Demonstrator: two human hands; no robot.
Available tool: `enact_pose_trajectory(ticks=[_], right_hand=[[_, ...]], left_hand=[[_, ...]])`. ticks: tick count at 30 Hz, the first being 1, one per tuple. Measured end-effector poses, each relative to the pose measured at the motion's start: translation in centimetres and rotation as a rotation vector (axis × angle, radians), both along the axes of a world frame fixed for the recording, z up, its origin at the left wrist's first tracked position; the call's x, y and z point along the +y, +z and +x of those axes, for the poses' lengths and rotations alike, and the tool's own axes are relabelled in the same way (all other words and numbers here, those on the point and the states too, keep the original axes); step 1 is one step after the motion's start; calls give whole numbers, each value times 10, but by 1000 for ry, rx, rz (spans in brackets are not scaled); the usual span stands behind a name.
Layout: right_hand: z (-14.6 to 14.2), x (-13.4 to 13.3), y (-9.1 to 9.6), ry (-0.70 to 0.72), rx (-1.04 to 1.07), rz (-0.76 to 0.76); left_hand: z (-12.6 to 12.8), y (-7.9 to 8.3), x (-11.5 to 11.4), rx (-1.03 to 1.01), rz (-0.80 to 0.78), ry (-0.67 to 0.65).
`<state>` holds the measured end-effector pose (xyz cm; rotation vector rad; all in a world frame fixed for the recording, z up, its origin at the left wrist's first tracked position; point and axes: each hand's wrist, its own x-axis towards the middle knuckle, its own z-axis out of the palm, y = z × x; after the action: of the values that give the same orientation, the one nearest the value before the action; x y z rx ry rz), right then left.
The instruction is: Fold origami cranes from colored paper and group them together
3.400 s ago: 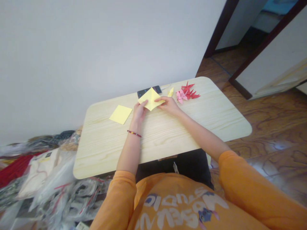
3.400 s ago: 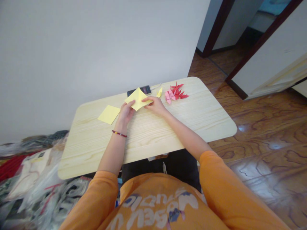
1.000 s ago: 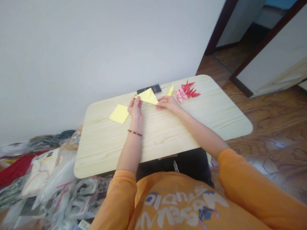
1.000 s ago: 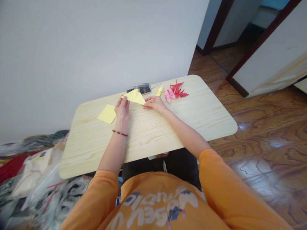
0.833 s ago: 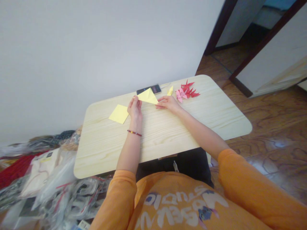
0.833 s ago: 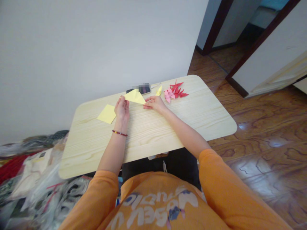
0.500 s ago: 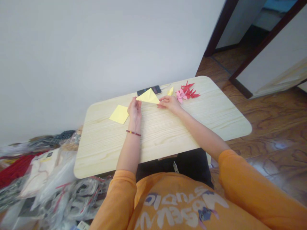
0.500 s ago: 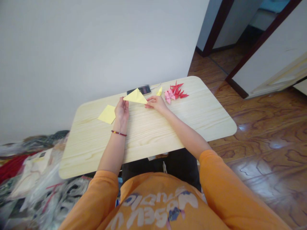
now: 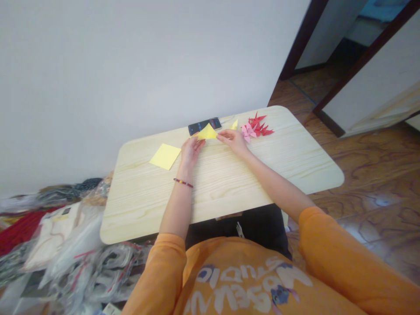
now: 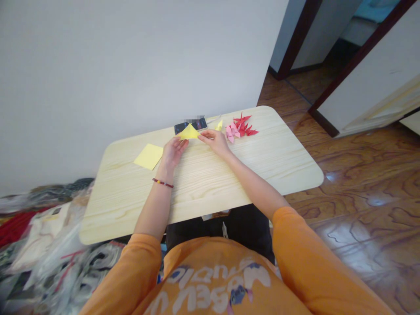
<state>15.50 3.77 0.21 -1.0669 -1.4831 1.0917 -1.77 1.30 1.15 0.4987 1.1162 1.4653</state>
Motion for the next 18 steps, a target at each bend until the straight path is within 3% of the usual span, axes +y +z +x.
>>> enact_pose_trajectory(ticks=[5, 8, 14, 18], right_hand=[[1, 1, -7, 98, 21, 25], [3, -3, -6, 134, 4, 57], [9, -6, 4, 242, -252, 290], [9, -4, 4, 240, -308, 259]], left_hand=[[1, -4, 0, 142, 74, -51], [1, -8, 2, 244, 135, 2], [-4, -19, 4, 378, 271, -17], [-10, -21, 5, 410, 306, -55]])
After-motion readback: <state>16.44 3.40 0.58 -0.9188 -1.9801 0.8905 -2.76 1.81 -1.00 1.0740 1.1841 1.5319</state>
